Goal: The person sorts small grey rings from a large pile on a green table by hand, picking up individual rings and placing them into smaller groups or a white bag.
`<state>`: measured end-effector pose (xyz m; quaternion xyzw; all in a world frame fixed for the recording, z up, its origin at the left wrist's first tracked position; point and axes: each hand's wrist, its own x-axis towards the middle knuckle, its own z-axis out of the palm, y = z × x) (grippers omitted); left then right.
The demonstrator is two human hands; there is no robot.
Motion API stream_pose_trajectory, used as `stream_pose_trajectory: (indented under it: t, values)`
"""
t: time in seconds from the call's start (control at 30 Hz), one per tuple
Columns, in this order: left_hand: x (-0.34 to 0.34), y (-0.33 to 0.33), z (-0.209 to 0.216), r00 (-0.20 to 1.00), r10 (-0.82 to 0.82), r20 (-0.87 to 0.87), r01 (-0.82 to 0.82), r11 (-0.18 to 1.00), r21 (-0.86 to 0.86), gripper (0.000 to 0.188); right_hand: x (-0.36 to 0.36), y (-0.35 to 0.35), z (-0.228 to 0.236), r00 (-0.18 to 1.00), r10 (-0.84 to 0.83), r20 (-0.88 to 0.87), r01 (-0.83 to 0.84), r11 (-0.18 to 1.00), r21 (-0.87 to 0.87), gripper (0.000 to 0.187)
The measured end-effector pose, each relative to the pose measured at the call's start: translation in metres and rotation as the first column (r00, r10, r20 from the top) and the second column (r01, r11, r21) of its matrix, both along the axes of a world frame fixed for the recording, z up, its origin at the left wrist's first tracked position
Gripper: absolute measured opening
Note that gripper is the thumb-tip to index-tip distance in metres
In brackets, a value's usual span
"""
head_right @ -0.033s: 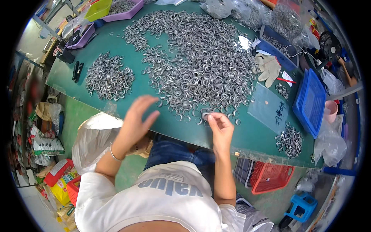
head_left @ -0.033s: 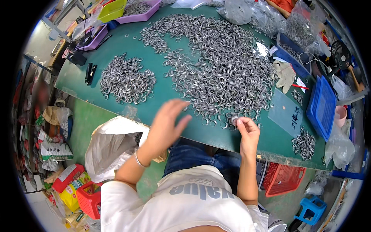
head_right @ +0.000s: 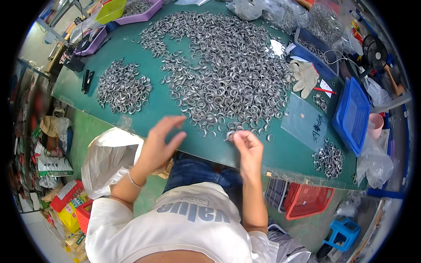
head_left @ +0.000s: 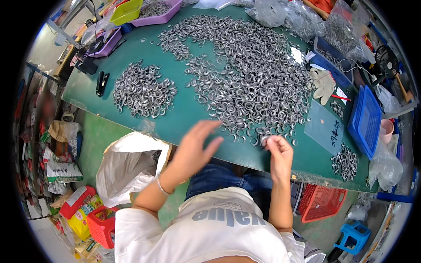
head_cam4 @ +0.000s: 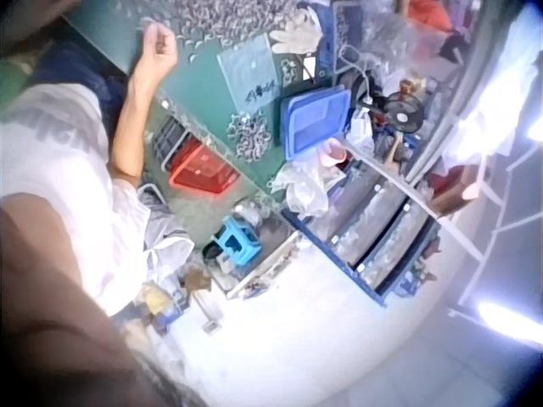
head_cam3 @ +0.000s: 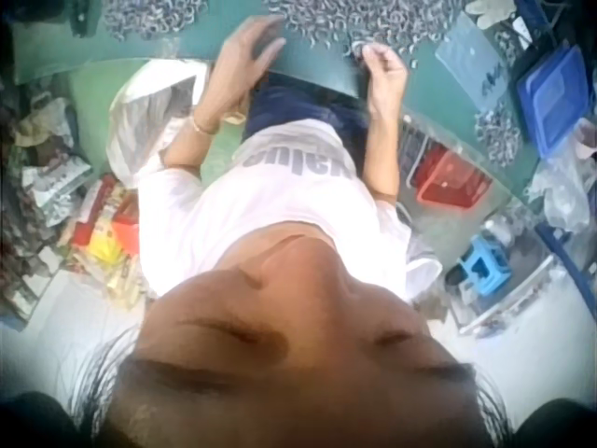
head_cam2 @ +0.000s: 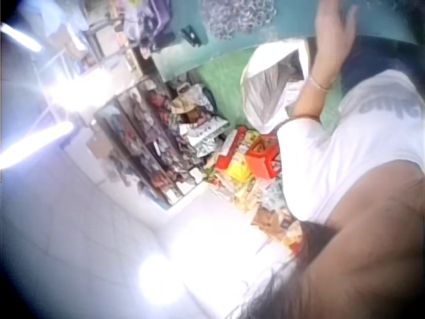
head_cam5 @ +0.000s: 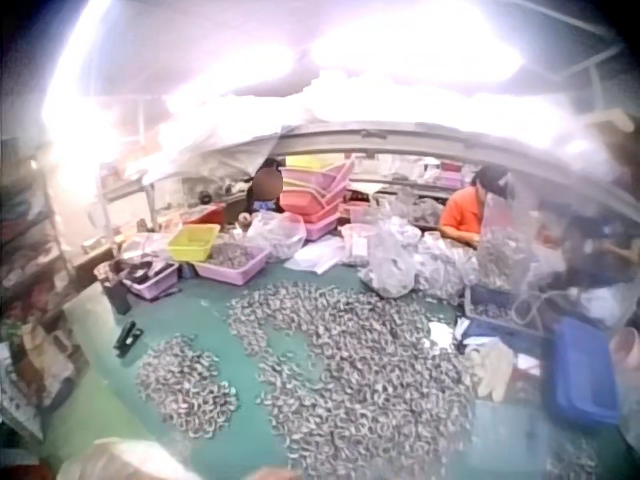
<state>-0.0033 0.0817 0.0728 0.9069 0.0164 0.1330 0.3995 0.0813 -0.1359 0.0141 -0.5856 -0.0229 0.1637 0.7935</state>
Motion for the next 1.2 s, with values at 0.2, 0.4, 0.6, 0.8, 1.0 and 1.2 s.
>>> stream_pose_trajectory:
  t: [0.2, 0.4, 0.6, 0.8, 1.0, 1.2]
  values:
    - [-0.004, -0.071, -0.047, 0.965, -0.220, -0.141, -0.023, 0.465, -0.885, 0.029, -0.034, 0.010, 0.009, 0.887, 0.227, 0.403, -0.088, 0.938, -0.335, 0.008]
    - [-0.002, -0.062, -0.070, 0.965, -0.186, -0.184, -0.152, 0.177, -0.972, 0.023, 0.003, 0.011, 0.014, 0.704, 0.219, 0.676, 0.321, 0.751, -0.578, 0.012]
    - [-0.011, -0.060, -0.078, 0.953, -0.234, -0.193, -0.192, 0.028, -0.981, 0.025, 0.017, 0.023, -0.004, 0.627, 0.408, 0.664, 0.466, 0.487, -0.739, 0.012]
    - [-0.009, -0.059, -0.080, 0.970, -0.226, -0.087, -0.121, -0.142, -0.982, 0.027, 0.001, 0.015, -0.002, 0.902, 0.008, 0.431, 0.167, 0.915, -0.368, 0.005]
    - [-0.004, -0.061, -0.073, 0.920, -0.369, -0.133, -0.264, -0.331, -0.906, 0.027, -0.032, 0.029, 0.018, 0.564, 0.358, 0.744, 0.247, 0.786, -0.567, 0.010]
    - [-0.009, -0.062, -0.075, 0.923, -0.334, -0.193, -0.266, -0.189, -0.945, 0.023, -0.017, 0.024, 0.019, 0.730, 0.292, 0.618, 0.117, 0.837, -0.534, 0.014]
